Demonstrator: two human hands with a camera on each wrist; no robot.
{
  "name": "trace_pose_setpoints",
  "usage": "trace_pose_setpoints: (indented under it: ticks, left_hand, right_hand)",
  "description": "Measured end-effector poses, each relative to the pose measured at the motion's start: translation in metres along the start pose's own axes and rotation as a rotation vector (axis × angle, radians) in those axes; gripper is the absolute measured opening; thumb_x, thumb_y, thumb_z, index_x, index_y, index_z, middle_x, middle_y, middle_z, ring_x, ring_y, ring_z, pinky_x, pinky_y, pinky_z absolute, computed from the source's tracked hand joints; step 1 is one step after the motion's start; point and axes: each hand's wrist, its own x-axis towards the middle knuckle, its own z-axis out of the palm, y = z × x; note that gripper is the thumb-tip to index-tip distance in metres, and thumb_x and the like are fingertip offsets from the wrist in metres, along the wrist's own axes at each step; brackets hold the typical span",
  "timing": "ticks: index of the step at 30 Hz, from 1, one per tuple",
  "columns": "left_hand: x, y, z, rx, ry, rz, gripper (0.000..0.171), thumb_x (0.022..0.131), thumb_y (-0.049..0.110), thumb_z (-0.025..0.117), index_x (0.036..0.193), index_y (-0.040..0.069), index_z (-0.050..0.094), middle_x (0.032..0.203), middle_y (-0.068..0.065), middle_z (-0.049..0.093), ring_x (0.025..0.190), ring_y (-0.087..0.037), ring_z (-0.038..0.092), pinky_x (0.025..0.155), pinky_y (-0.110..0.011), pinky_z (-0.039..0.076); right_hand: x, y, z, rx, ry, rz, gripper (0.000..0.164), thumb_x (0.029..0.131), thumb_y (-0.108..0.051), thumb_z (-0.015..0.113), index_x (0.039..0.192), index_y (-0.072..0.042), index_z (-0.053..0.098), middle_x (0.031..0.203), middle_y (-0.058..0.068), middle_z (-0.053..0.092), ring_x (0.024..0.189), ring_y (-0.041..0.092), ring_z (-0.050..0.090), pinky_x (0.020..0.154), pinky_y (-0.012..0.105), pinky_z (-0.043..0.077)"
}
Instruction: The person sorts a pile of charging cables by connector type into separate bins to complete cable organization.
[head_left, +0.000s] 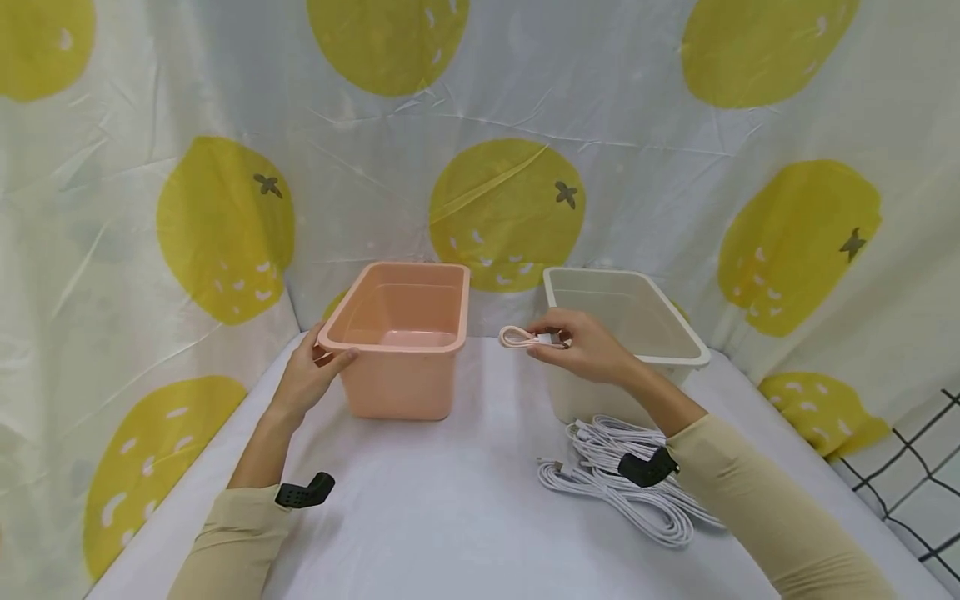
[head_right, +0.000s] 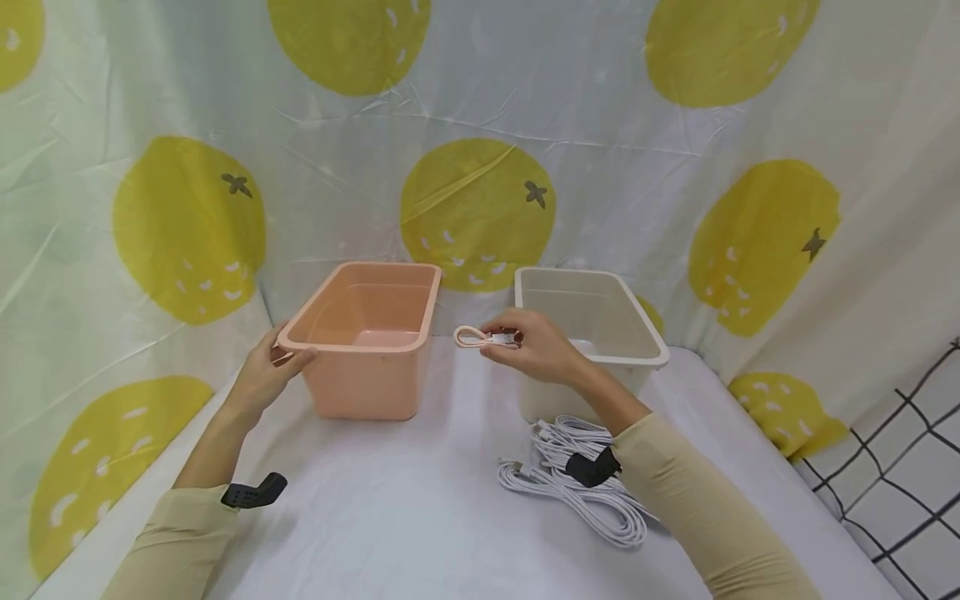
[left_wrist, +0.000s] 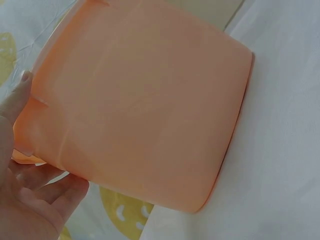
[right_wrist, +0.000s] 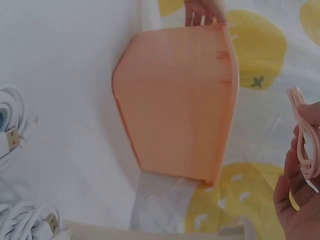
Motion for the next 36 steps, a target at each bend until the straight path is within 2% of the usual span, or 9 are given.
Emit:
trace_pose_setpoints:
  ticks: [4,11,17,21,24,31,36]
  left_hand:
    - [0.004,-0.004,0.0,0.003,0.0,-0.005,0.091,0.1,0.028,0.072,0.166,0.006,0.013,0.159,-0.027,0.035,0.143,-0.048,0.036,0.113,-0.061,0.033]
    - [0.007,-0.008,-0.002,0.01,0.001,0.017,0.09,0.1,0.029,0.072,0.166,0.008,0.014,0.16,-0.026,0.034,0.144,-0.047,0.036,0.113,-0.06,0.033]
    - [0.007,-0.008,-0.001,0.006,-0.003,0.021,0.09,0.1,0.029,0.072,0.166,0.008,0.014,0.159,-0.026,0.035,0.143,-0.047,0.036,0.113,-0.061,0.034]
    - [0.005,-0.01,-0.001,-0.003,-0.005,0.017,0.09,0.1,0.028,0.072,0.166,0.009,0.014,0.159,-0.025,0.034,0.143,-0.047,0.037,0.113,-0.06,0.034]
    - [0.004,-0.01,-0.001,0.005,-0.007,0.007,0.091,0.1,0.029,0.072,0.166,0.008,0.013,0.16,-0.026,0.033,0.143,-0.048,0.037,0.113,-0.06,0.034]
    - [0.005,-0.012,0.0,-0.006,-0.002,0.021,0.09,0.1,0.029,0.072,0.166,0.01,0.014,0.16,-0.025,0.033,0.144,-0.047,0.036,0.113,-0.06,0.033]
    - [0.004,-0.011,0.001,-0.007,0.011,0.024,0.09,0.1,0.029,0.073,0.166,0.01,0.016,0.158,-0.025,0.037,0.143,-0.047,0.038,0.112,-0.061,0.035]
  right_hand:
    - [0.015,0.001,0.005,0.011,0.0,0.014,0.024,0.09,-0.015,0.081,0.111,-0.005,0.078,0.091,-0.003,0.068,0.075,0.018,0.052,0.063,0.028,0.043]
    - [0.04,0.005,0.016,0.032,-0.016,0.091,0.027,0.093,-0.02,0.079,0.116,-0.005,0.078,0.097,0.001,0.071,0.079,0.02,0.055,0.067,0.031,0.045]
    - [0.06,0.005,0.029,0.067,-0.046,0.13,0.026,0.094,-0.019,0.078,0.116,-0.005,0.078,0.097,0.003,0.071,0.075,0.022,0.056,0.062,0.033,0.046]
    - [0.072,0.005,0.042,0.085,-0.056,0.121,0.027,0.094,-0.017,0.079,0.117,-0.003,0.077,0.099,0.005,0.072,0.075,0.022,0.058,0.061,0.032,0.046]
    - [0.08,0.002,0.049,0.08,-0.057,0.11,0.029,0.093,-0.018,0.079,0.117,-0.001,0.077,0.102,0.006,0.072,0.08,0.02,0.06,0.066,0.031,0.049]
    - [0.1,-0.003,0.061,0.056,-0.074,0.115,0.026,0.094,-0.021,0.076,0.115,-0.005,0.077,0.1,0.003,0.071,0.083,0.017,0.059,0.071,0.031,0.049]
    - [0.114,-0.004,0.068,0.087,-0.07,0.132,0.028,0.093,-0.02,0.076,0.116,-0.004,0.078,0.104,0.002,0.074,0.085,0.016,0.062,0.075,0.029,0.05]
